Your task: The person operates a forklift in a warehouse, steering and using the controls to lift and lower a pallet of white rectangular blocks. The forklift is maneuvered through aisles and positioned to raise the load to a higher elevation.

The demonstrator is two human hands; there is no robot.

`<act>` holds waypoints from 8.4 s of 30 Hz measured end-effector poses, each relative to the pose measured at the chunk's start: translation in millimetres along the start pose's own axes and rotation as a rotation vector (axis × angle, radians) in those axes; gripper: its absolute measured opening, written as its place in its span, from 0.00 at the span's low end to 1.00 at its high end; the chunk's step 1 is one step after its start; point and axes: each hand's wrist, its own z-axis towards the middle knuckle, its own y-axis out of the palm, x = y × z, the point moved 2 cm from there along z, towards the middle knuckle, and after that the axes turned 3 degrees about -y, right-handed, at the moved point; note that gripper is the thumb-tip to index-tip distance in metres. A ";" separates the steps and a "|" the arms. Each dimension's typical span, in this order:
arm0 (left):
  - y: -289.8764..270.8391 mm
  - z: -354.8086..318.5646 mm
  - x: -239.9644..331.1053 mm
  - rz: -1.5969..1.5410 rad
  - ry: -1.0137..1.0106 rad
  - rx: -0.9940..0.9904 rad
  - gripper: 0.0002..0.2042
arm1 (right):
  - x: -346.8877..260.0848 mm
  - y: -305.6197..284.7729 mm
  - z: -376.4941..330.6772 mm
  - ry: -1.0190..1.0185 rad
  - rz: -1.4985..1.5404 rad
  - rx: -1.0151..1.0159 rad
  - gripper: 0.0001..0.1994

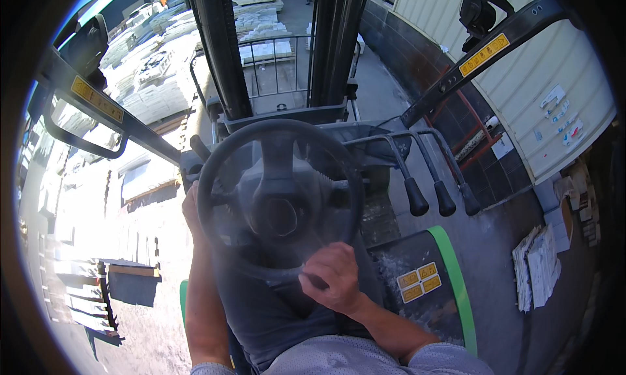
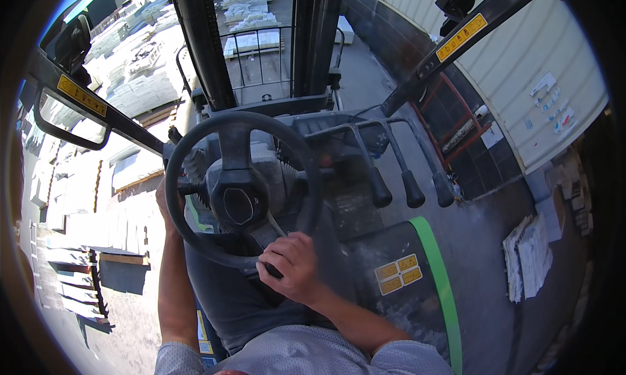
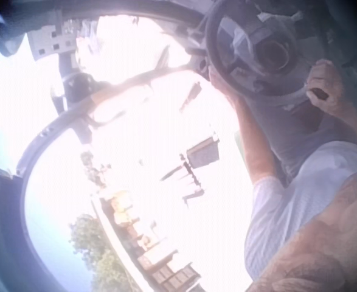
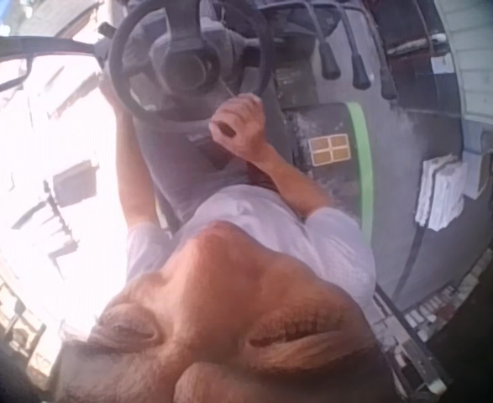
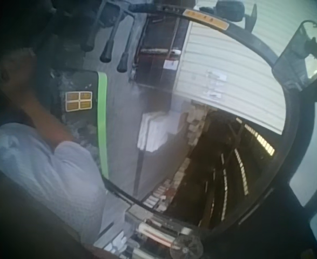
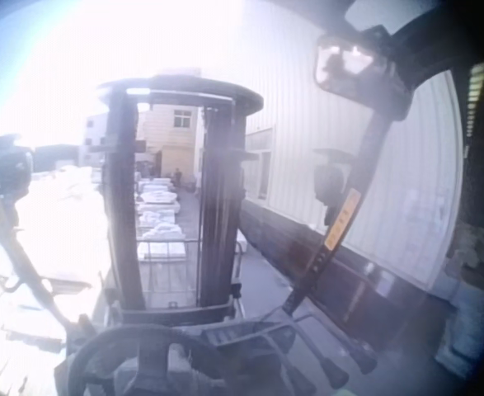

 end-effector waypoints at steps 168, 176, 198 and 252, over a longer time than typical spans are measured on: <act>-119.4 -104.0 -94.8 0.233 0.258 0.038 0.10 | -88.7 55.7 77.9 0.066 -0.406 0.647 0.05; -182.2 -146.6 -98.7 0.323 0.265 -0.086 0.16 | -192.6 187.6 85.0 0.021 -0.294 0.518 0.06; -339.2 -153.5 -23.9 0.198 0.441 -0.276 0.08 | -452.5 225.9 -32.3 0.070 -0.216 0.168 0.12; -767.7 -85.0 11.3 -0.277 -0.028 -0.615 0.14 | -934.1 455.4 3.1 0.518 -0.719 0.229 0.08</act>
